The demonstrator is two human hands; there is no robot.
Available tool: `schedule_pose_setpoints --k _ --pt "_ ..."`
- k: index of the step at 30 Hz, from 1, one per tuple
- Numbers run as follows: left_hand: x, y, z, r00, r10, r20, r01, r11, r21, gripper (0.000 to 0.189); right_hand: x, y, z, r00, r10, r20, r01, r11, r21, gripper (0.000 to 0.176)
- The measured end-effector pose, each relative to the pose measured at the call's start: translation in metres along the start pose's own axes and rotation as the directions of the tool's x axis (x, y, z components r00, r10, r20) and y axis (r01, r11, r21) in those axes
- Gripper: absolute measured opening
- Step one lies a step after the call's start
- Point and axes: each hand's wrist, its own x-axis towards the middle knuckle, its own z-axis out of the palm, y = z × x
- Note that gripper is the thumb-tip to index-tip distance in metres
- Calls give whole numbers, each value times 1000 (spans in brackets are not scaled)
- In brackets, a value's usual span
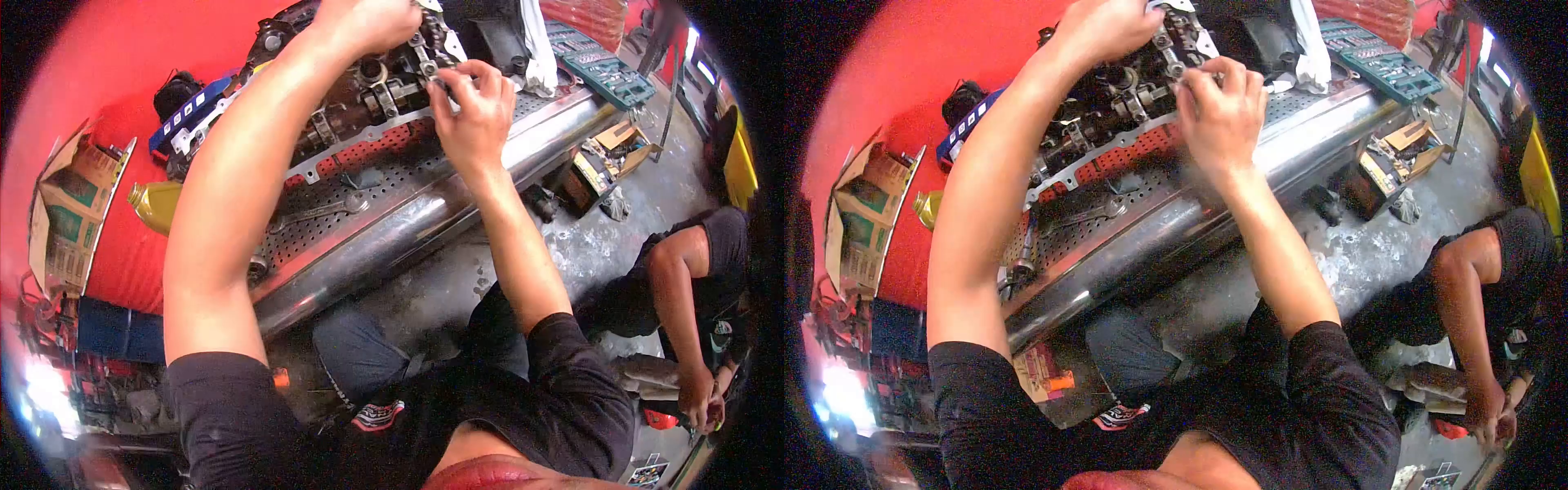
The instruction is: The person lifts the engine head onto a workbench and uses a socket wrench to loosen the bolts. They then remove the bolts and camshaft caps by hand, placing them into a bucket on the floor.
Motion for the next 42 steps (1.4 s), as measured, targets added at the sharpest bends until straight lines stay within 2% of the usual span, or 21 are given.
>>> schedule_pose_setpoints --k 1,2,4,6,10,13,17,18,21,22,25,30,33,36,39,42 --pt "-5 3 3 999 -6 -48 5 1000 -30 31 -6 4 4 999 -1 -37 1 1000 -2 18" --pt "-10 4 10 994 72 -77 -75 996 -40 32 -7 7 7 999 -4 -50 4 1000 11 18" --pt "-11 0 34 964 193 -182 -187 981 52 28 -5 7 10 997 11 -73 -9 1000 28 18" --pt "-6 -3 51 931 248 -268 -213 965 154 30 2 1 10 995 44 -95 -40 998 43 18" --pt "-3 1 51 958 260 -125 -213 930 300 30 11 3 17 992 3 -129 -5 1000 -11 18" --pt "-6 0 53 949 255 -187 -186 928 322 29 13 0 22 995 6 -98 -5 1000 9 15" --pt "-10 4 54 936 211 -281 -147 962 231 31 11 -1 26 996 5 -92 -1 999 37 15" --pt "-9 3 52 965 214 -154 -174 955 240 32 11 -2 25 995 30 -91 -27 999 41 16" --pt "-7 1 50 973 211 -98 -176 943 281 31 11 -2 19 994 76 -75 -76 997 5 16" --pt "-10 9 45 983 156 -97 -120 947 298 31 11 -1 17 996 60 -59 -61 998 -13 17" --pt "-16 16 42 964 131 -231 -89 979 181 31 14 1 17 1000 12 -25 -14 998 -57 18" --pt "-18 8 41 989 144 -13 -139 970 198 31 8 -3 21 1000 -12 -19 12 1000 13 18" --pt "-19 5 45 982 145 -118 -120 973 198 30 9 -11 16 995 97 -34 -97 995 15 18" --pt "-17 13 35 977 83 -196 -65 993 99 26 10 -3 21 999 50 -5 -50 998 -26 23" --pt "-18 8 32 974 186 -126 -161 969 190 23 11 -1 21 999 26 31 -26 999 -18 26" --pt "-14 8 42 956 217 -196 -164 953 254 25 10 -2 17 1000 23 20 -22 998 -60 27"
